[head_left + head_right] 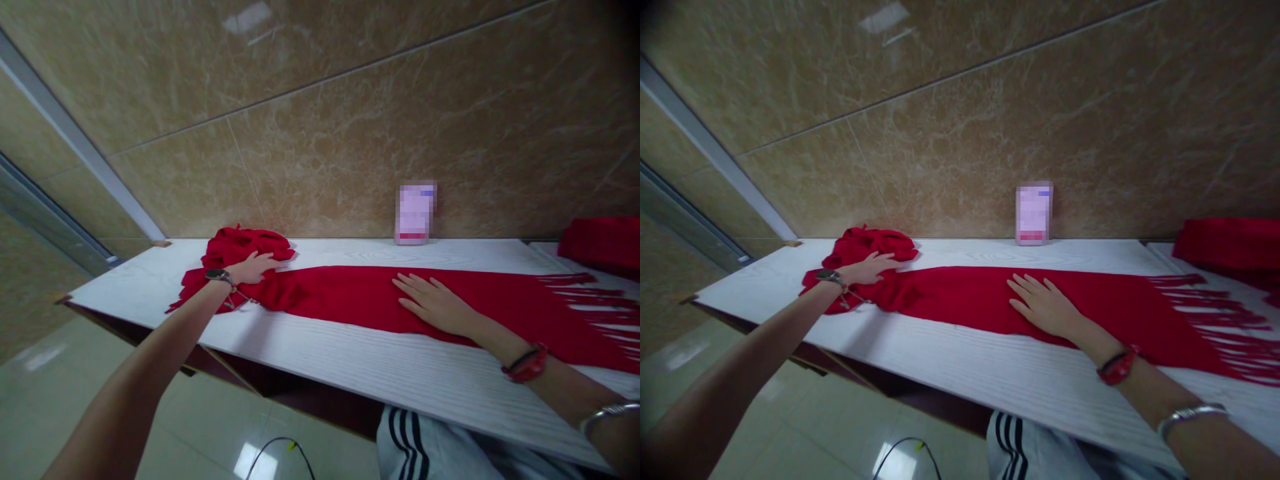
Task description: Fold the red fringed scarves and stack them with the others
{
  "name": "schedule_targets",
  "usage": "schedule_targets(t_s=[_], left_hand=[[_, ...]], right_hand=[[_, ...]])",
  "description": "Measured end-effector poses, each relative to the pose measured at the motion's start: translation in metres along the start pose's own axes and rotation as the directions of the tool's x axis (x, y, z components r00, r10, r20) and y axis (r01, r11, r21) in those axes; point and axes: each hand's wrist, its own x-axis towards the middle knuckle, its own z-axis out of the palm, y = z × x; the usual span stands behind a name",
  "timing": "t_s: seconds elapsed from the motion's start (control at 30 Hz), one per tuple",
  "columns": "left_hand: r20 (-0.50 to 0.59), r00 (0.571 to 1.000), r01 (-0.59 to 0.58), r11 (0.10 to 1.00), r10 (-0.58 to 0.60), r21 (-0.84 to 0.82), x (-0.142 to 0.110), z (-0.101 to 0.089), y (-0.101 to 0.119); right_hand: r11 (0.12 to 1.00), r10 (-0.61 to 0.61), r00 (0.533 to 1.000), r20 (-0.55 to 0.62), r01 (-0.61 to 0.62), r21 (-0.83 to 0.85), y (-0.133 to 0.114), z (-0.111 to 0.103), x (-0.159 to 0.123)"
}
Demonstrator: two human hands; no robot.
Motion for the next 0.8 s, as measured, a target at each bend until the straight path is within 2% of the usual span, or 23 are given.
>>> schedule_targets(t_s=[0.07,0.13,0.23,0.3,0.33,0.37,0.53,0.63,0.7,0.73,0.77,0.8], left_hand=[[0.044,0.999,0.02,1.0,-0.021,0.011,0.003,0.007,0.002],[-0.049,0.99,0.132,0.991,-0.13,0.033,-0.001,0.005,-0.005],[-0.256,0.916,0.333,0.941,-0.308,0.061,-0.015,-0.01,-0.023],[-0.343,0.857,0.43,0.9,-0.384,0.066,-0.025,-0.018,-0.029],[-0.361,0.844,0.45,0.89,-0.396,0.074,-0.029,-0.019,-0.03],[-0.368,0.842,0.453,0.887,-0.395,0.085,-0.032,-0.019,-0.029],[-0.287,0.898,0.384,0.912,-0.333,0.142,-0.045,0.001,-0.011],[-0.297,0.867,0.454,0.88,-0.4,0.142,-0.054,0.006,0.006],[-0.316,0.863,0.454,0.88,-0.394,0.141,-0.055,0.005,0.026],[-0.308,0.886,0.402,0.905,-0.346,0.141,-0.052,0.003,0.041],[-0.284,0.925,0.299,0.944,-0.251,0.141,-0.048,0.002,0.057],[-0.237,0.969,0.1,0.988,-0.07,0.117,-0.042,0.0,0.075]], right_hand=[[1.0,0.002,1.0,0.007,-0.002,0.003,0.003,-0.001,-0.003],[1.0,0.006,1.0,0.021,-0.006,0.002,0.007,-0.003,-0.007],[1.0,0.012,0.999,0.033,-0.012,0.003,0.014,-0.005,-0.013],[1.0,0.019,0.999,0.039,-0.02,0.013,0.017,-0.005,-0.015],[1.0,0.023,0.999,0.044,-0.024,0.019,0.018,-0.006,-0.016],[0.999,0.027,0.998,0.05,-0.029,0.025,0.019,-0.006,-0.016],[0.997,0.06,0.997,0.042,-0.062,0.055,0.017,-0.008,-0.014],[0.996,0.021,0.998,-0.057,-0.015,0.093,0.013,-0.015,-0.012],[0.983,-0.074,0.986,-0.147,0.097,0.154,0.007,-0.022,-0.012],[0.967,-0.13,0.975,-0.179,0.165,0.195,0.003,-0.026,-0.012],[0.944,-0.182,0.964,-0.196,0.226,0.239,-0.001,-0.03,-0.013],[0.92,-0.223,0.955,-0.196,0.273,0.282,-0.005,-0.034,-0.014]])
